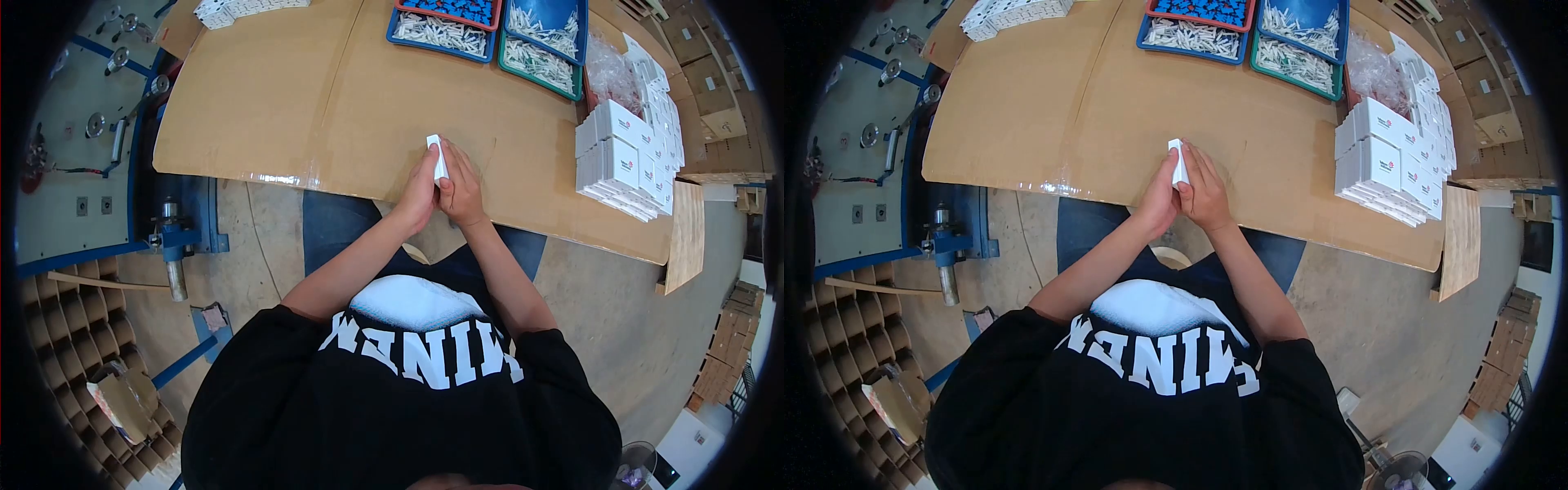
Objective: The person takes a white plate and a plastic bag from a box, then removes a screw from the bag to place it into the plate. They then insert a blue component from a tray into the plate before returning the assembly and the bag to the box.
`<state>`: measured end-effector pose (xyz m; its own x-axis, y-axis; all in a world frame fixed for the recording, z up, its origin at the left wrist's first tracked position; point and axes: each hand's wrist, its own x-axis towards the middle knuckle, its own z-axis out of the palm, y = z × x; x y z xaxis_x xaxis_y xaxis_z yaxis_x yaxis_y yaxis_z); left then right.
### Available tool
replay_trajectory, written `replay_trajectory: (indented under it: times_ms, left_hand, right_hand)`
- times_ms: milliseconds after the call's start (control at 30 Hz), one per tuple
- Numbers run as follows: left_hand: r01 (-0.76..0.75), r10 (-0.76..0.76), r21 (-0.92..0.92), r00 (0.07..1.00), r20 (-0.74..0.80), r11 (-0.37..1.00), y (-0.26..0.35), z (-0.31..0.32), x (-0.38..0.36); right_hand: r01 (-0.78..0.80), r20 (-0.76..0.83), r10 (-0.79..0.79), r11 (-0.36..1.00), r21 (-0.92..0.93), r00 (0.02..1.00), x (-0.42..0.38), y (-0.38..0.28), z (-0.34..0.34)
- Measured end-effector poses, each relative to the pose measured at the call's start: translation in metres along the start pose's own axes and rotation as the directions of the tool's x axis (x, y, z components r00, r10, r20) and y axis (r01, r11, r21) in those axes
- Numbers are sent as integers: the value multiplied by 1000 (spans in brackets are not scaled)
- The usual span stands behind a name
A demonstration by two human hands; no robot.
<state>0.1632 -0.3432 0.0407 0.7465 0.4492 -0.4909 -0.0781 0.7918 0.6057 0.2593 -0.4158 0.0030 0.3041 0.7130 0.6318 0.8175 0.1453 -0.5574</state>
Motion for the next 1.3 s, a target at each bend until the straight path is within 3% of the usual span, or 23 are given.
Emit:
replay_trajectory:
  times_ms: [867,1100,1200,1267,1300]
  left_hand:
    - [-42,42,-30,999,12,999,-5,2,-2]
    - [15,-14,-46,1000,12,999,-3,2,-4]
    - [10,-10,6,1000,29,1000,0,-2,-8]
    - [-11,8,69,999,42,998,3,-7,-7]
    - [-120,115,85,991,63,989,4,-9,-7]
  right_hand:
    - [14,-20,-14,1000,12,1000,-2,-2,0]
    - [-10,-9,10,998,59,1000,0,-4,-2]
    - [-57,-9,59,987,148,998,6,-15,-3]
    - [-196,-65,214,957,212,975,9,-27,-2]
    - [-199,-66,217,956,214,974,10,-31,1]
